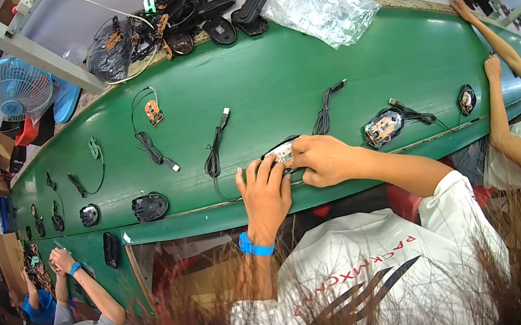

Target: The person assembles computer mice along a conveyor belt by placing circuit boards with attached cables into mouse bottom shells by hand.

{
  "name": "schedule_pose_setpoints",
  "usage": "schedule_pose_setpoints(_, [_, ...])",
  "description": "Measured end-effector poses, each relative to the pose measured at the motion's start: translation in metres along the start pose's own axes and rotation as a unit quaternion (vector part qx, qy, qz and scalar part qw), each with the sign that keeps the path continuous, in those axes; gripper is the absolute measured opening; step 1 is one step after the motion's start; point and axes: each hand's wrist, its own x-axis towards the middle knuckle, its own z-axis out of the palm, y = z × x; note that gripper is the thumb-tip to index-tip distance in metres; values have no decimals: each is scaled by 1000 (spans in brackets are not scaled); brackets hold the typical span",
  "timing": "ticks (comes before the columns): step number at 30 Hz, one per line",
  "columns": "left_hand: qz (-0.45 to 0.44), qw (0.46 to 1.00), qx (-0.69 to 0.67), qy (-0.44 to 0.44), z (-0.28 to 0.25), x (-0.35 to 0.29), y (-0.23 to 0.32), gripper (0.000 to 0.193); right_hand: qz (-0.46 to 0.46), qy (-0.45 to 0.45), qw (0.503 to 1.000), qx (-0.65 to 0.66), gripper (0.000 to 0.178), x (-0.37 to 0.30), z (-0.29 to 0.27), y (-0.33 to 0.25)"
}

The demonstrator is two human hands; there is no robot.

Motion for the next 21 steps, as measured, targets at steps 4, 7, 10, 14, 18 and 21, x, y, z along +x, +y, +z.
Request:
schedule_pose_setpoints(4, [6, 1000, -2, -1, 2, 0, -1, 28, 2, 4, 1000, 18, 39, -2, -1, 0])
schedule_pose_setpoints(7, [7, 1000, -3, 2, 2, 0, -1, 28, 6, -23, 999, 29, 42, 0, -4, -1])
schedule_pose_setpoints(10, [9, 1000, -2, 4, 1, 0, -1, 28, 5, -29, 999, 17, 44, 1, -2, 1])
schedule_pose_setpoints(14, [11, 1000, -7, 2, 1, 0, -3, 28, -4, -41, 999, -1, 43, 1, -7, 0])
schedule_pose_setpoints(18, [11, 1000, -9, 3, 1, 0, -3, 28, -11, -26, 999, -16, 41, 0, -3, 1])
schedule_pose_setpoints(21, [9, 1000, -9, -7, 1, 0, -2, 27, -5, -10, 999, -33, 38, -2, -1, -4])
